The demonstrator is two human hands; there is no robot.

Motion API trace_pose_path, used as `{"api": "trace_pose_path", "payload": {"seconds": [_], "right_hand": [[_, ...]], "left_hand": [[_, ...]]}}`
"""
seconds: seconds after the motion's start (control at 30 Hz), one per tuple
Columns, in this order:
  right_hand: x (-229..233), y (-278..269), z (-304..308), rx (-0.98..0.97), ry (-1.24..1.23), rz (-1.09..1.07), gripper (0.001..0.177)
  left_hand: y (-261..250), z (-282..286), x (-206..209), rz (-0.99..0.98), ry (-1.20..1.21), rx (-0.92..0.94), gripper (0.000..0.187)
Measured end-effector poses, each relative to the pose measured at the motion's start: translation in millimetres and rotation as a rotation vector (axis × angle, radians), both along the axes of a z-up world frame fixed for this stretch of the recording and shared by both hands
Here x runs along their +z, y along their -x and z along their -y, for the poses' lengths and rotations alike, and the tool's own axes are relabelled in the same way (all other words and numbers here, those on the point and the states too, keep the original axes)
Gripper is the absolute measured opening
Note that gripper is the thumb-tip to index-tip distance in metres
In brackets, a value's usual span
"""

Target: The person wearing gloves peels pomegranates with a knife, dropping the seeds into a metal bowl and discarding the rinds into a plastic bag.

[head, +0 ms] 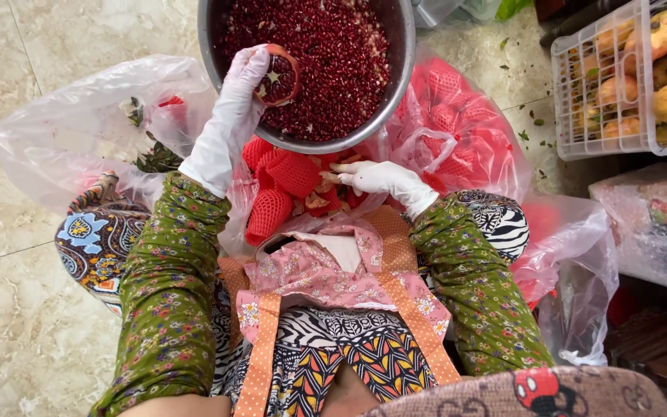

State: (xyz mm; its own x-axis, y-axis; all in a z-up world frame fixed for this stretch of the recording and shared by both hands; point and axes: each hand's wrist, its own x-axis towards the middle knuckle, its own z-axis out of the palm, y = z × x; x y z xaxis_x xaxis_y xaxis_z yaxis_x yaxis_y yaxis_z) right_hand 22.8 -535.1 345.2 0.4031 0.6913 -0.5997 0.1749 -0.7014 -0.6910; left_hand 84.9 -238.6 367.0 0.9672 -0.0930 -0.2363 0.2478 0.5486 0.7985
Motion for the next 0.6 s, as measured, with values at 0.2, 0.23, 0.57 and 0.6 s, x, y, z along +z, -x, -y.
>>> {"api": "trace_pose_path", "payload": {"seconds": [0.2,0.23,0.57,0.6], "right_hand": [[-3,-8,0,0.010,-0.121,-0.072,0.059],[-7,-8,1,0.061,-0.240,0.022,0.059],[100,-19,-36,-0.535,-0.632,-0.283,0.075],[103,-24,-44,-0.552,-0.598,-0.260,0.076]], "left_hand": [[-3,3,-11,-0.028,-0.122,0.059,0.046],[-3,4,-14,-0.001,-0.131,0.056,0.047],[4,31,7,0.162,-0.326,0.059,0.047],[5,35,12,0.150,-0.289,0.039,0.046]]}}
